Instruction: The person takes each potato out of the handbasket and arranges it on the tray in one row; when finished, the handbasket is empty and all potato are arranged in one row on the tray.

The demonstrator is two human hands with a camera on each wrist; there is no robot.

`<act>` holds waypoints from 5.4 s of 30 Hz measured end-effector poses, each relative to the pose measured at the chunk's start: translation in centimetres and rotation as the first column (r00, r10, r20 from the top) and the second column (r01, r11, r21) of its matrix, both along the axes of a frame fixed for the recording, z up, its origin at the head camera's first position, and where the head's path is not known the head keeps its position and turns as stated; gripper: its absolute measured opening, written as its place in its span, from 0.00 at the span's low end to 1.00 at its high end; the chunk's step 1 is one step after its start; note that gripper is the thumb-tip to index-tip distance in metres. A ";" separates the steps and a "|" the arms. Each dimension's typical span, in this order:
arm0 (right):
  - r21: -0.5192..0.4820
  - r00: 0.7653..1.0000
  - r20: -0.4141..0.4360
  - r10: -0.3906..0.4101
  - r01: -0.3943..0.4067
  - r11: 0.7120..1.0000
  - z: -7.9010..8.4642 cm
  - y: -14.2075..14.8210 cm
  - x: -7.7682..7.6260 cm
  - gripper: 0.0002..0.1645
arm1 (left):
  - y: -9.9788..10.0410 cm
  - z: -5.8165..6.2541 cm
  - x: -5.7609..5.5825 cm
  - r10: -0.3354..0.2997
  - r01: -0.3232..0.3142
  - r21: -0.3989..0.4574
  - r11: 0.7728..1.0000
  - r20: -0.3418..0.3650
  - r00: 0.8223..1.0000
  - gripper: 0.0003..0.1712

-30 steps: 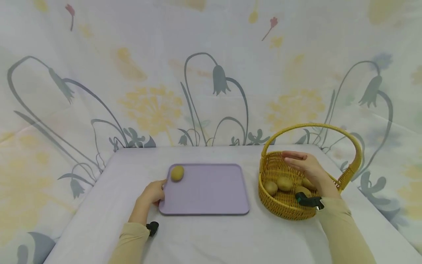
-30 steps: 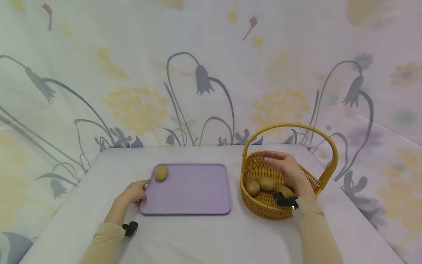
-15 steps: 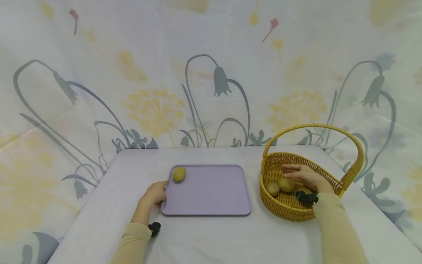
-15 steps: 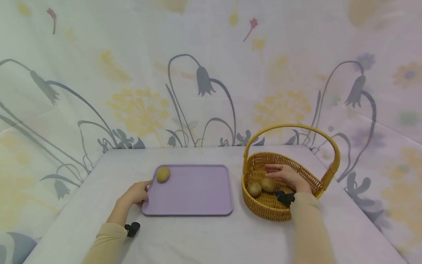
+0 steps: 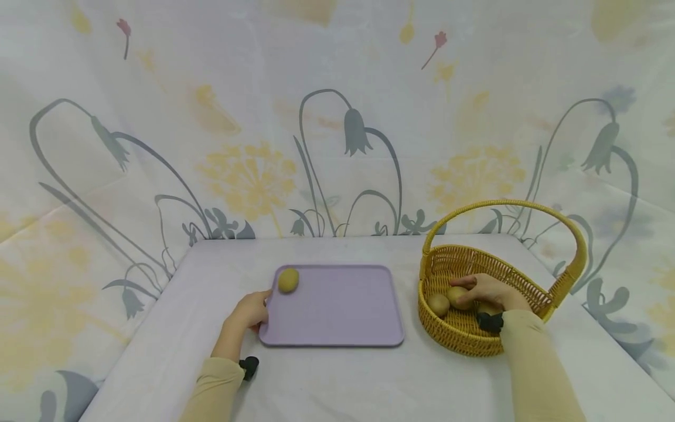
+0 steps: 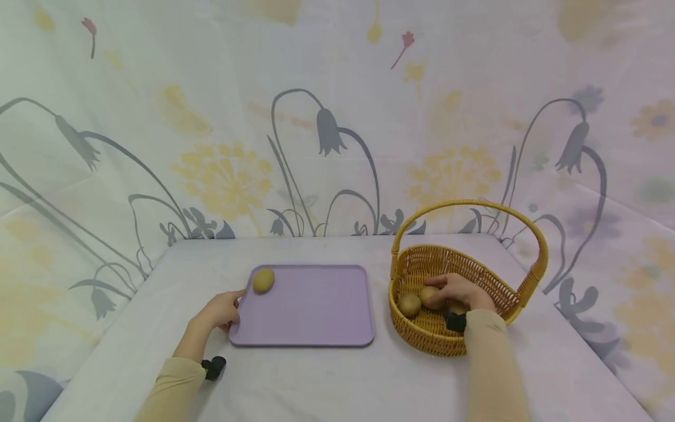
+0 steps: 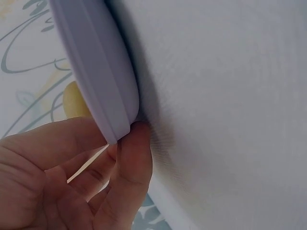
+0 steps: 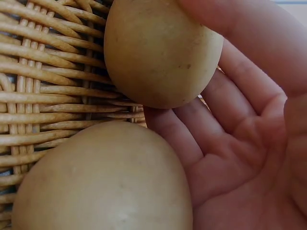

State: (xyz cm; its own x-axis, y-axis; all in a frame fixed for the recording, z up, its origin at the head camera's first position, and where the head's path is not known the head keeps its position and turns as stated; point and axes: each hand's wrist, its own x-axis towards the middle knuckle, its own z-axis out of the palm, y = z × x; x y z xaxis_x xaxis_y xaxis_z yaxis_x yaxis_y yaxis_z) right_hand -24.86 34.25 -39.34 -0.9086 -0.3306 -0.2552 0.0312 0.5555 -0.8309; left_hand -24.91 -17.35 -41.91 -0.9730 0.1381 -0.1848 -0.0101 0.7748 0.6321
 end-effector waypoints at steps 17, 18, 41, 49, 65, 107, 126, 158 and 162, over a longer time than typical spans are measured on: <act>-0.289 0.981 -0.015 -0.192 0.179 0.940 2.2 0.0 0.8 0.32 | 0.3 0.3 0.1 0.003 -0.003 0.009 1.000 0.013 1.000 0.43; -0.307 0.983 -0.024 -0.184 0.168 0.937 2.4 -0.2 0.8 0.31 | 0.2 0.3 0.1 0.003 -0.003 0.009 1.000 0.015 1.000 0.43; -0.400 0.966 -0.222 0.131 -0.213 0.892 4.1 -13.4 -0.7 0.36 | -2.1 0.5 0.2 0.064 -0.065 0.032 0.997 0.008 0.998 0.43; -0.387 0.974 -0.176 0.140 -0.199 0.900 2.1 -18.6 -2.7 0.38 | -1.3 0.3 -0.2 0.055 -0.056 0.052 0.997 0.017 0.998 0.43; -0.323 0.993 -0.102 -0.060 0.024 0.946 -3.6 -27.6 -8.2 0.36 | -0.2 0.1 -0.2 0.031 -0.032 0.057 0.998 0.015 0.999 0.42; -0.356 0.965 -0.233 -0.121 0.031 0.934 2.3 -23.3 -3.8 0.37 | -1.8 1.0 0.1 0.020 -0.020 0.031 0.999 -0.004 1.000 0.43; -0.453 0.850 -0.316 -0.420 0.254 0.855 6.5 -8.3 3.0 0.35 | -1.7 1.1 -0.4 0.034 -0.035 0.020 0.999 0.020 0.999 0.43; -0.034 0.999 -0.005 0.052 -0.052 0.998 0.1 -3.0 -0.7 0.36 | -0.3 0.3 0.0 -0.003 0.002 0.029 1.000 0.043 0.999 0.43; -0.051 0.991 0.052 0.124 -0.121 0.991 -0.2 -3.2 -0.8 0.37 | -0.2 0.1 -0.2 0.001 -0.002 0.027 1.000 0.046 0.999 0.43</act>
